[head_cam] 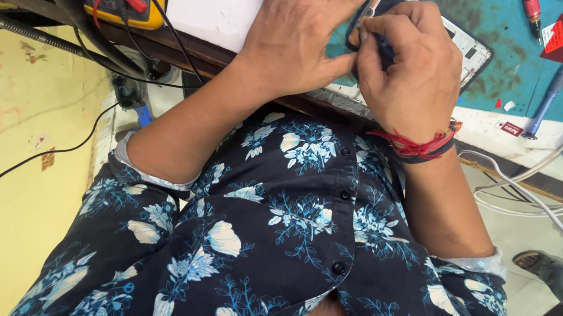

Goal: The person disassembles a mobile phone at a repair workbench. They use a screwdriver to remove screws from the phone's back cover, pry at the casing with a blue tool, separate the cover from the body, and wipe the phone's screen and frame with a cloth while handling small components.

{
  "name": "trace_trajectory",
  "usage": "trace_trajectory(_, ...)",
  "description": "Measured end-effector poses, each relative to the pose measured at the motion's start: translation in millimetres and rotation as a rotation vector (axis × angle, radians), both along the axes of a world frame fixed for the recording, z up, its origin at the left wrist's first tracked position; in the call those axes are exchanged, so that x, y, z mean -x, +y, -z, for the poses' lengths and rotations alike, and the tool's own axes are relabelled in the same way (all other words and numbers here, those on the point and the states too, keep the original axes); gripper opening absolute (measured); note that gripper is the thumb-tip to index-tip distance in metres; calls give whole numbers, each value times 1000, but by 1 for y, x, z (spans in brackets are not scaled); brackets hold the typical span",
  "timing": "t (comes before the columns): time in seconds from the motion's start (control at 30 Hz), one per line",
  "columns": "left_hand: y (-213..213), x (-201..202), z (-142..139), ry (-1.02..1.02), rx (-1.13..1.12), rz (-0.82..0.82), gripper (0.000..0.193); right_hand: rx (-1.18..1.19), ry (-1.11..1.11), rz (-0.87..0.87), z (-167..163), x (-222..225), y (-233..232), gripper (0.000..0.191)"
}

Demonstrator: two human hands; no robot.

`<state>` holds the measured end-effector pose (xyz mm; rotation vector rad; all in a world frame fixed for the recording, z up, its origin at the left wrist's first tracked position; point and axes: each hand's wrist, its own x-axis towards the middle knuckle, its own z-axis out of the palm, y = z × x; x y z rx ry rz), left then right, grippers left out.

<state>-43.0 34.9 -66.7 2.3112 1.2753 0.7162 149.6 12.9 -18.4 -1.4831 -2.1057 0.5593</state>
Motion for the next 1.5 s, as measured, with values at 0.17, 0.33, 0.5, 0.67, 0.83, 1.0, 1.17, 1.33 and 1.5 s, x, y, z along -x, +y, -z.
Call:
trace_trajectory(0.17,-1,1,1,8,1,3,73,-10,-31,3,-1,2,-1,11)
trace_trajectory(0.33,-1,0,2,17,-33,5,70,-11,-51,-19,-4,3,0,10)
trace_trajectory(0.5,0,1,1,27,-18,24,75,22,-34,-140,-10,-5,6,7)
trace_trajectory(0.67,1,1,0,28,-27,29,67,-3,-39,-38,-6,1,1,7)
trace_trajectory(0.83,0,1,-1,24,-24,45,67,-21,-53,75,2,10,-6,9)
trace_trajectory(1.0,2,1,-2,5,-37,46,67,-42,-66,21,1,6,-1,9)
trace_trajectory(1.17,3,1,-3,-13,-8,59,69,-14,-39,-90,-3,-4,7,9)
trace_trajectory(1.33,4,-1,-3,-13,-55,47,64,-60,-36,67,3,8,-2,14)
trace_trajectory(1.5,4,-2,-1,-16,-36,51,61,-94,-67,115,6,12,-3,8)
